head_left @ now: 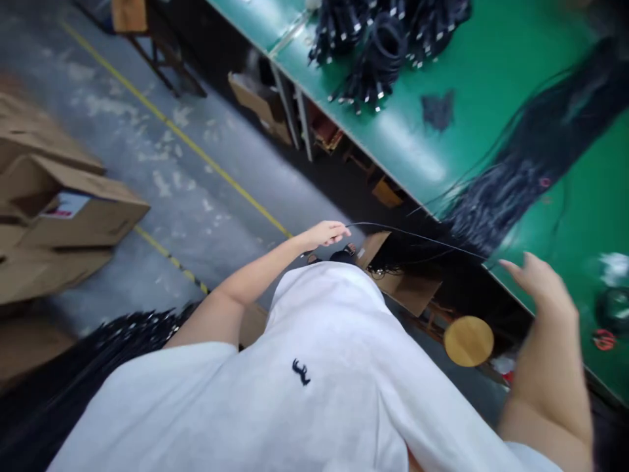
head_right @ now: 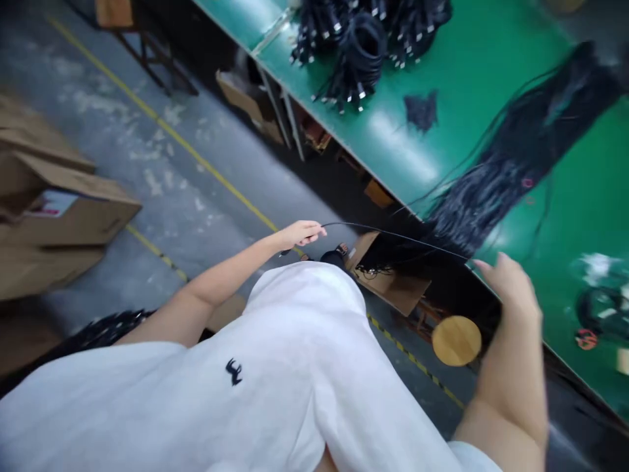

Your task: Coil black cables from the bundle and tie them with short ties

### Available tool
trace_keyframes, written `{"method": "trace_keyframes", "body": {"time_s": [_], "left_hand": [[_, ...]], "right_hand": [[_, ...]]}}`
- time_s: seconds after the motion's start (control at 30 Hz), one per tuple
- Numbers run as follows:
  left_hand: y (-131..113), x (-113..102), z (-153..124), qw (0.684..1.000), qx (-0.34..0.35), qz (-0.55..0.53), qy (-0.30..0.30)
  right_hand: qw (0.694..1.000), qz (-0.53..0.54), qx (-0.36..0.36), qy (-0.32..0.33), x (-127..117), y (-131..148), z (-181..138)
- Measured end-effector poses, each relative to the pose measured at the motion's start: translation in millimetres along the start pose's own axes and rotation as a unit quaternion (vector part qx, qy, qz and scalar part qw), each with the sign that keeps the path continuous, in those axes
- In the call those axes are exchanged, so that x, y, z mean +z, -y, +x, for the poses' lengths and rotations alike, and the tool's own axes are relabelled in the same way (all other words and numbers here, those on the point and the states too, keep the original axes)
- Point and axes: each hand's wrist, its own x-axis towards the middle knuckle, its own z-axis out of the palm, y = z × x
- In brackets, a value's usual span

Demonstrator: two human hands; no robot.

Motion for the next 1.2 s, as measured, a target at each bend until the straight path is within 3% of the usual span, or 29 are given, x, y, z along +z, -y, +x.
{"method": "trace_keyframes", "body": {"time_s": [0.07,0.13,0.2,0.27,0.33,0.4,0.47,0.53,0.6,0.67,0.73,0.83,1.0,1.2], "left_hand": [[-9,8,-11,0.997,-0.016,-0.014,0.074],[-20,10,-22,0.991,-0.021,-0.060,0.119],[-31,-4,-36,0.985,-0.009,-0.154,0.079],[-36,-32,-52,0.961,0.037,-0.271,-0.047],[-35,-62,-67,0.910,0.099,-0.357,-0.187],[-25,-79,-76,0.876,0.125,-0.382,-0.267],[-11,-72,-73,0.894,0.097,-0.337,-0.280],[3,-43,-62,0.941,0.056,-0.243,-0.229],[14,-4,-51,0.978,0.044,-0.147,-0.144],[17,27,-45,0.993,0.055,-0.087,-0.064],[13,42,-44,0.995,0.061,-0.074,-0.010],[-6,43,-43,0.992,0.036,-0.110,0.046],[-31,38,-50,0.983,-0.047,-0.133,0.120],[-46,38,-62,0.978,-0.126,-0.141,0.091]], "right_hand": [[0.989,0.118,-0.059,0.070,59,57,4],[0.949,0.239,-0.144,0.146,104,120,0],[0.910,0.319,-0.153,0.216,130,158,-10],[0.915,0.340,-0.073,0.205,140,152,-21],[0.952,0.277,0.008,0.129,144,115,-34],[0.979,0.157,-0.037,0.125,144,79,-47],[0.972,0.098,-0.142,0.157,138,72,-63],[0.946,0.095,-0.251,0.182,124,99,-73],[0.928,0.103,-0.312,0.174,107,144,-68],[0.930,0.132,-0.310,0.144,91,181,-44],[0.937,0.139,-0.297,0.118,79,196,-15],[0.953,0.128,-0.264,0.081,70,191,11],[0.958,0.183,-0.209,0.068,78,178,10],[0.934,0.301,-0.171,0.085,92,181,10]]}}
